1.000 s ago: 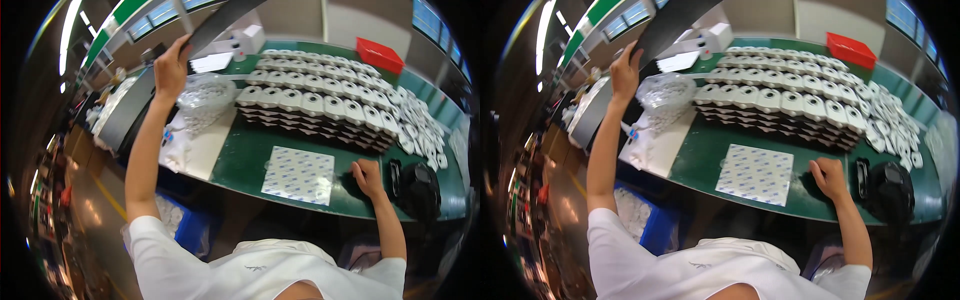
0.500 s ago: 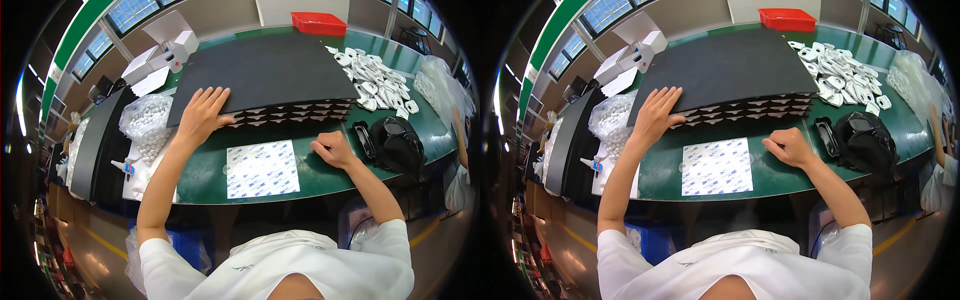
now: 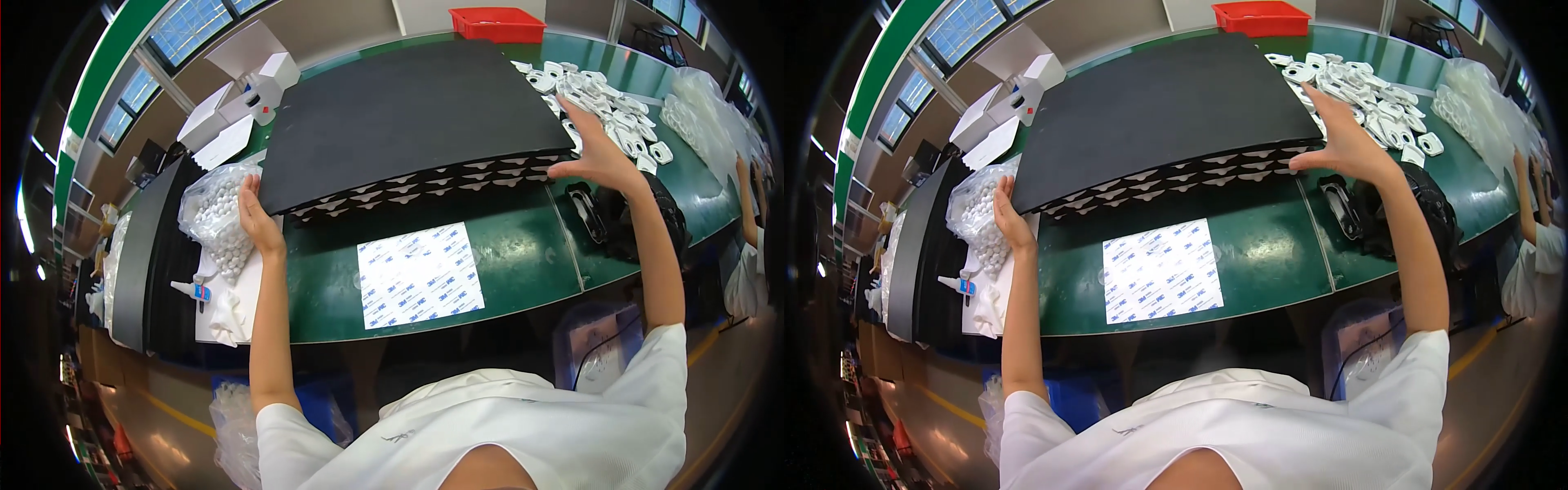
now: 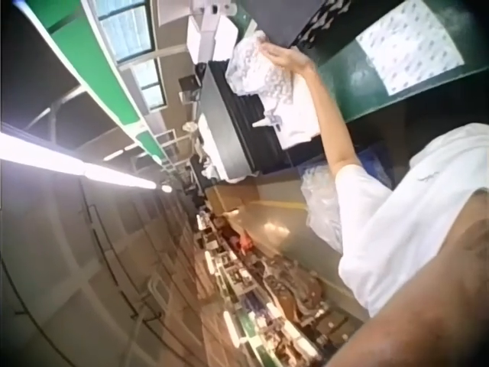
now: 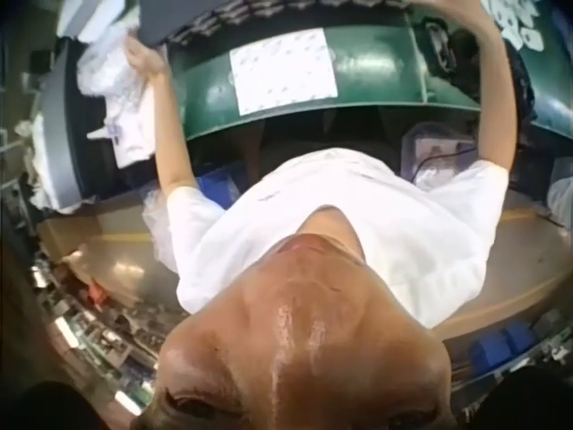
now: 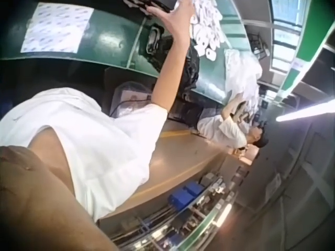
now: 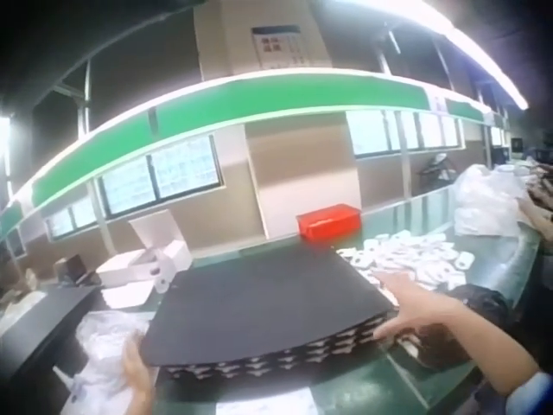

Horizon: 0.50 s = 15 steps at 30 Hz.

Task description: Assembling small white plastic components by inserting metal pins and organizing them onto a tray.

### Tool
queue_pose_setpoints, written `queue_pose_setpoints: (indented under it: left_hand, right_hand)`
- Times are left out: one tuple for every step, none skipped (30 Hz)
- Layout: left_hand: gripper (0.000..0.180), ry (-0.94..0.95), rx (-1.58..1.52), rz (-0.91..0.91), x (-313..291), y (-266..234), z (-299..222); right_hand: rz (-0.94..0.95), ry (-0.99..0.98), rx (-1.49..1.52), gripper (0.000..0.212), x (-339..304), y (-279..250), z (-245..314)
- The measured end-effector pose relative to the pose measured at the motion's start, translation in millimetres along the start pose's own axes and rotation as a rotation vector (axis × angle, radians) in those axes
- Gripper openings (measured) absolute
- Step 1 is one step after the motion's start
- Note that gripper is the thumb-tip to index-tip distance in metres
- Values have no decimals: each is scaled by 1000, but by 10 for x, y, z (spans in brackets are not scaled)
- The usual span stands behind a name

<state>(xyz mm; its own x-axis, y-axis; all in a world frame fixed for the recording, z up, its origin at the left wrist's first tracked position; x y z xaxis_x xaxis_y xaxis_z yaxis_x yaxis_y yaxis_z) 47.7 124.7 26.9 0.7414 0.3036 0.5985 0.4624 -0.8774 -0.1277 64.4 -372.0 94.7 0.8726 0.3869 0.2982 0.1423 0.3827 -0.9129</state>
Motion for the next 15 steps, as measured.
queue_pose_setpoints:
  left_hand:
    - [51,-34,-22,-22,29,38,21]
    - [51,-33,-26,-18,65,53,50]
    - [52,-105,-156,-28,111,52,123]
    - [53,-177,-285,-38,140,57,186]
    - [53,-178,-286,-35,152,53,203]
    - [55,-204,-257,-6,163,59,224]
    - [56,-230,-228,24,172,67,246]
    - [56,-230,-232,31,168,111,208]
    - [56,-264,-297,36,140,157,168]
    - [57,-299,-362,40,114,193,148]
    - [57,-298,-363,44,96,185,150]
    - [59,-275,-386,29,78,172,157]
    - [61,-252,-409,13,67,163,167]
    - [61,-252,-409,14,58,147,190]
    - [62,-259,-427,16,52,132,215]
  right_hand:
    - [174,59,158,99,52,40,-104]
    - [348,114,319,102,91,77,-146]
    - [384,114,369,106,129,75,-146]
    - [382,118,366,106,167,56,-129]
    - [410,146,322,107,203,56,-110]
    - [439,173,278,108,230,55,-115]
    - [438,176,279,108,262,62,-145]
    - [439,182,207,109,288,77,-197]
    - [440,188,135,109,306,82,-239]
    - [436,196,134,109,319,78,-267]
    - [455,202,144,109,344,86,-269]
    - [474,208,153,110,363,91,-266]
    - [471,211,154,110,375,82,-262]
    - [491,214,141,109,388,72,-246]
    - [511,215,129,108,400,60,-226]
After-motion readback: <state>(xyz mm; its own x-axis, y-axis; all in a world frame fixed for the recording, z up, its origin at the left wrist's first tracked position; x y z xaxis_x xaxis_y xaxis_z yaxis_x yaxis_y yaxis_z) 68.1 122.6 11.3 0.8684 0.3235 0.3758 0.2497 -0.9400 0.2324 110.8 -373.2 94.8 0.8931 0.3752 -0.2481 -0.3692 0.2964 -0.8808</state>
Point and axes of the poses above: each hand's wrist, its own x-axis towards the middle knuckle, its own y-axis out of the palm, z = x × y, the point moved 3 cm from there along x, towards the middle knuckle, and after that the axes turned 12 degrees about z, right-handed, at the moved point
